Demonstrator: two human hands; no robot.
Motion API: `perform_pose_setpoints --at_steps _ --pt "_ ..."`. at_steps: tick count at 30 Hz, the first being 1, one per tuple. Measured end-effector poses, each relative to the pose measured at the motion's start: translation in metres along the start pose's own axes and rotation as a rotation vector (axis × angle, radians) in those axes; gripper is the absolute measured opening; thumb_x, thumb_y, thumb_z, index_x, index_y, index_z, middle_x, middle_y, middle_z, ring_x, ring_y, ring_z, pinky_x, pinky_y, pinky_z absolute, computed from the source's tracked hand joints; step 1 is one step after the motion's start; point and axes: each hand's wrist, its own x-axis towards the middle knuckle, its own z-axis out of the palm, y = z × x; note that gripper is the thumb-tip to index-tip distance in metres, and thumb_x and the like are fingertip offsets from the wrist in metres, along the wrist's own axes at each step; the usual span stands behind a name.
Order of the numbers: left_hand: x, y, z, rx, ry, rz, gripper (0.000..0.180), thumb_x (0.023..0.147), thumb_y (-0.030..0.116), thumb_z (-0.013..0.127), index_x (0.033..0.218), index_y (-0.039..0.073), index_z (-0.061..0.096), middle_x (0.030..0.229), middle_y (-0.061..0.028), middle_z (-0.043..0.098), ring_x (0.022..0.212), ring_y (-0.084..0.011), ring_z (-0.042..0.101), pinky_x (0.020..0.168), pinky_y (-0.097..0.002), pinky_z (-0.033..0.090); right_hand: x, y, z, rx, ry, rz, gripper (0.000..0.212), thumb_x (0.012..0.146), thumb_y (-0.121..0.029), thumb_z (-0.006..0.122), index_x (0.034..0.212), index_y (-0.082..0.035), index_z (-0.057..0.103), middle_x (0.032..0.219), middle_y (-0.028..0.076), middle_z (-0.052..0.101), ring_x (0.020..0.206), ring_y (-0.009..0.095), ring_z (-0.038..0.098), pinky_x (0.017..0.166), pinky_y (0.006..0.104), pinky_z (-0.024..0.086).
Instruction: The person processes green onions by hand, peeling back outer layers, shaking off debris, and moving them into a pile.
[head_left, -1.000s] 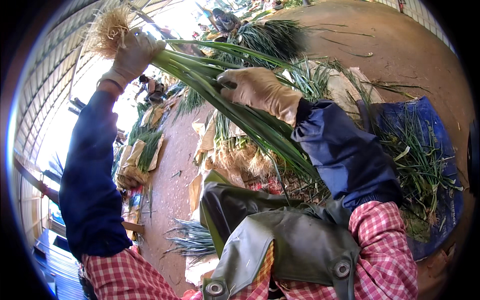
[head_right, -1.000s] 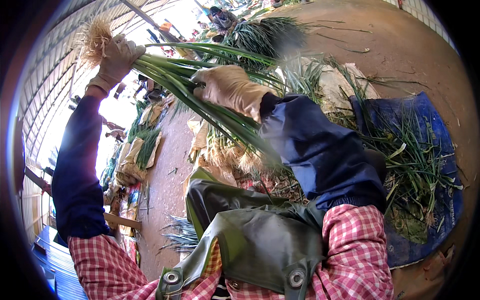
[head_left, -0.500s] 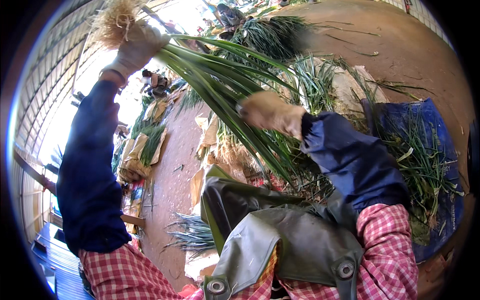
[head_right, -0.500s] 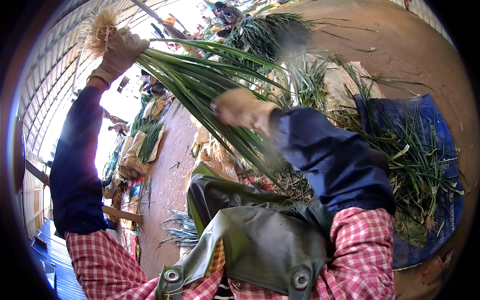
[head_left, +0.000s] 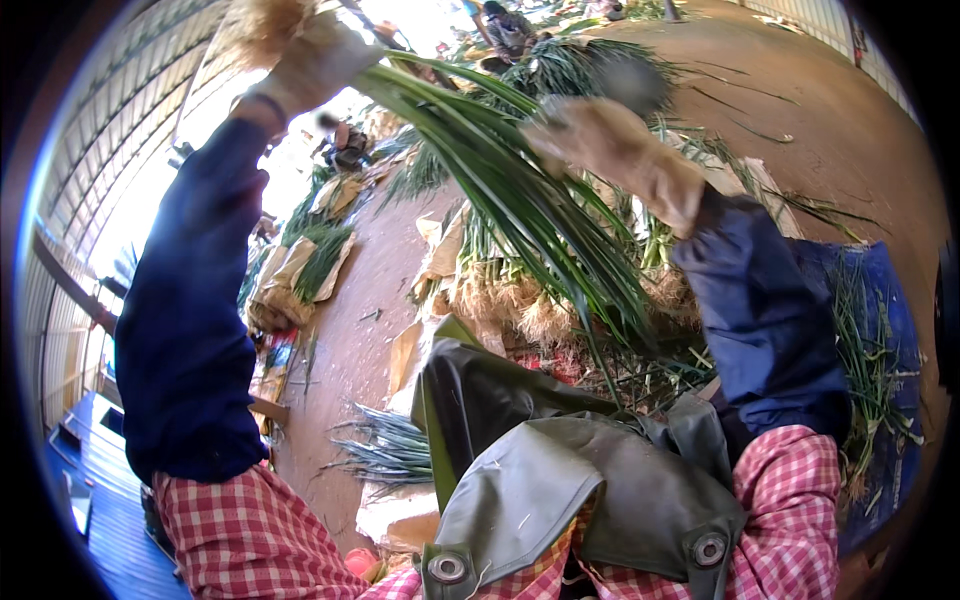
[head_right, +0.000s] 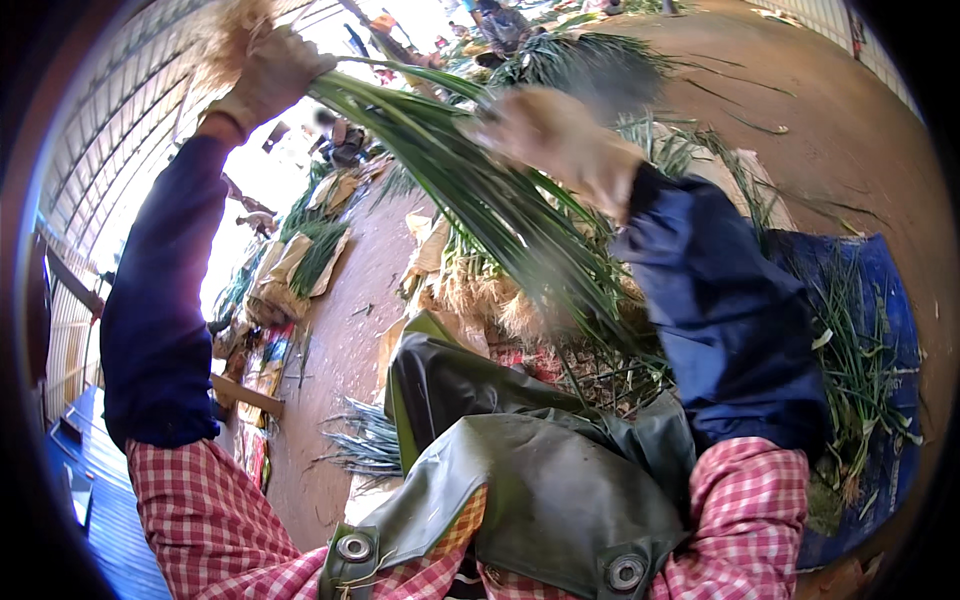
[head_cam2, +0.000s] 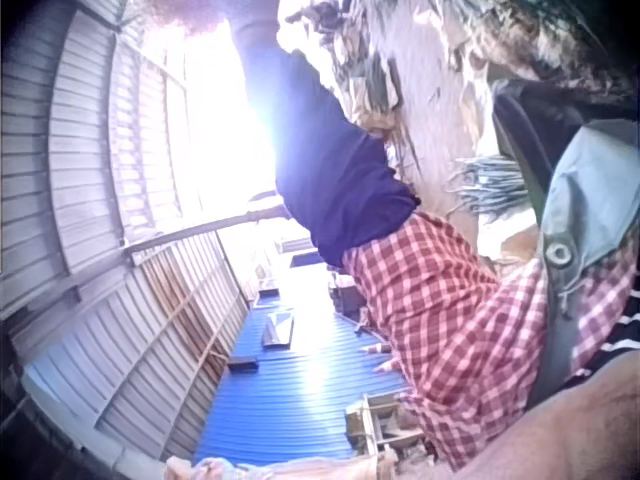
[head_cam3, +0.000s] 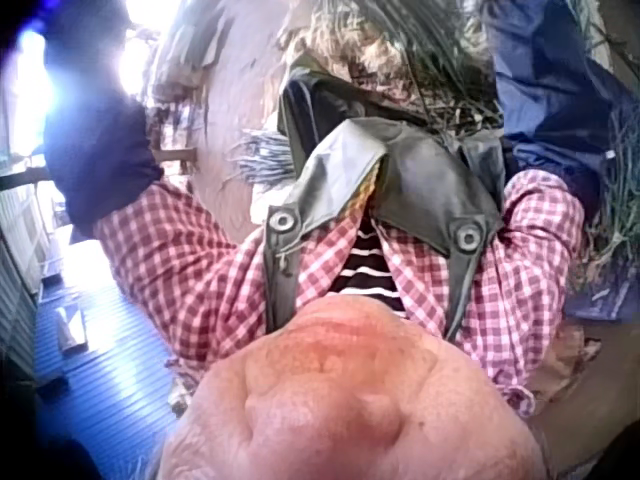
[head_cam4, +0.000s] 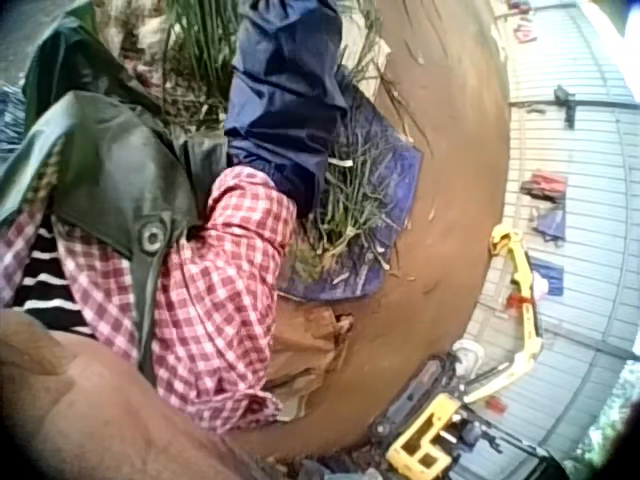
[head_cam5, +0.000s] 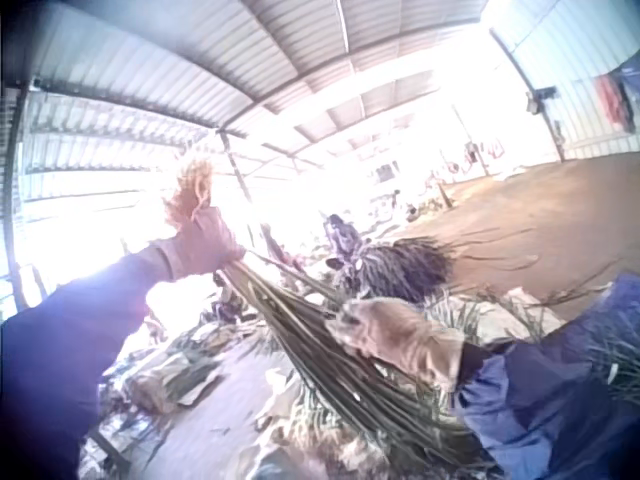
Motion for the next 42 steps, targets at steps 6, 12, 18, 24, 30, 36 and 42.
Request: perform_pose_setpoints --at_steps 6,12,18,24,30,36,42 --pt "0.062 0.003 -0.061 -0.346 -0.239 -0.182 0.019 0.069 0.029 0.070 0.080 0.013 0.069 0.071 -0.0103 0.064 0.074 -0.0313 0.066 0.065 -0.0460 0.051 0.060 -0.061 0.027 -0.661 0.528 -0.464 0.028 0.096 -0.027 0.051 0.083 -0.008 0.066 0.053 0.005 0.052 0.047 0.016 0.051 0.051 0.0386 0.047" --pt "0.018 0.003 -0.056 -0.247 -0.650 -0.077 0.006 0.078 0.016 0.062 0.083 0.019 0.066 0.072 -0.0056 0.064 0.073 -0.0264 0.066 0.066 -0.0416 0.050 0.063 -0.038 0.047 -0.270 0.297 -0.221 0.043 0.094 -0.045 0.052 0.100 -0.004 0.065 0.076 0.009 0.067 0.064 0.022 0.063 0.064 0.0382 0.049" --pt "0.052 0.011 -0.054 -0.222 -0.620 -0.049 0.011 0.076 0.015 0.065 0.086 0.021 0.065 0.073 -0.0064 0.065 0.078 -0.0282 0.067 0.067 -0.0412 0.052 0.079 -0.046 0.027 -0.617 0.316 -0.352 0.035 0.088 -0.040 0.060 0.094 -0.006 0.065 0.075 0.013 0.064 0.072 0.028 0.063 0.067 0.0391 0.046" --pt "0.040 0.019 -0.055 -0.298 -0.461 -0.049 0.019 0.070 0.021 0.074 0.087 0.020 0.065 0.072 -0.0060 0.065 0.077 -0.0276 0.067 0.071 -0.0412 0.051 0.088 -0.039 0.027 -0.751 0.096 -0.322 0.032 0.090 -0.035 0.060 0.096 -0.004 0.065 0.073 0.012 0.064 0.071 0.026 0.063 0.068 0.0380 0.047" --pt "0.052 0.020 -0.037 -0.348 -0.464 -0.072 0.024 0.069 0.019 0.076 0.090 0.019 0.065 0.074 -0.0062 0.066 0.077 -0.0276 0.067 0.071 -0.0411 0.051 0.077 0.020 -0.003 -0.421 -0.073 -0.084 0.034 0.097 -0.030 0.052 0.112 -0.002 0.060 0.089 0.008 0.066 0.072 0.017 0.063 0.068 0.0301 0.054" --pt "0.029 -0.002 -0.013 -0.351 -0.541 -0.091 0.019 0.073 0.010 0.065 0.091 0.015 0.065 0.075 -0.0093 0.066 0.079 -0.0294 0.067 0.071 -0.0421 0.051 0.000 0.109 -0.054 -0.351 -0.276 0.178 0.031 0.100 -0.026 0.042 0.118 -0.007 0.060 0.088 0.007 0.064 0.080 0.012 0.061 0.068 0.0272 0.051" --pt "0.028 -0.056 -0.048 -0.627 -0.847 -0.415 0.025 0.070 0.001 0.059 0.091 0.011 0.067 0.079 -0.0134 0.067 0.077 -0.0302 0.065 0.070 -0.0415 0.050 -0.203 0.278 -0.205 -1.449 -0.291 0.805 0.025 0.087 -0.026 0.056 0.091 -0.007 0.072 0.097 0.015 0.070 0.090 0.033 0.066 0.074 0.0452 0.052"
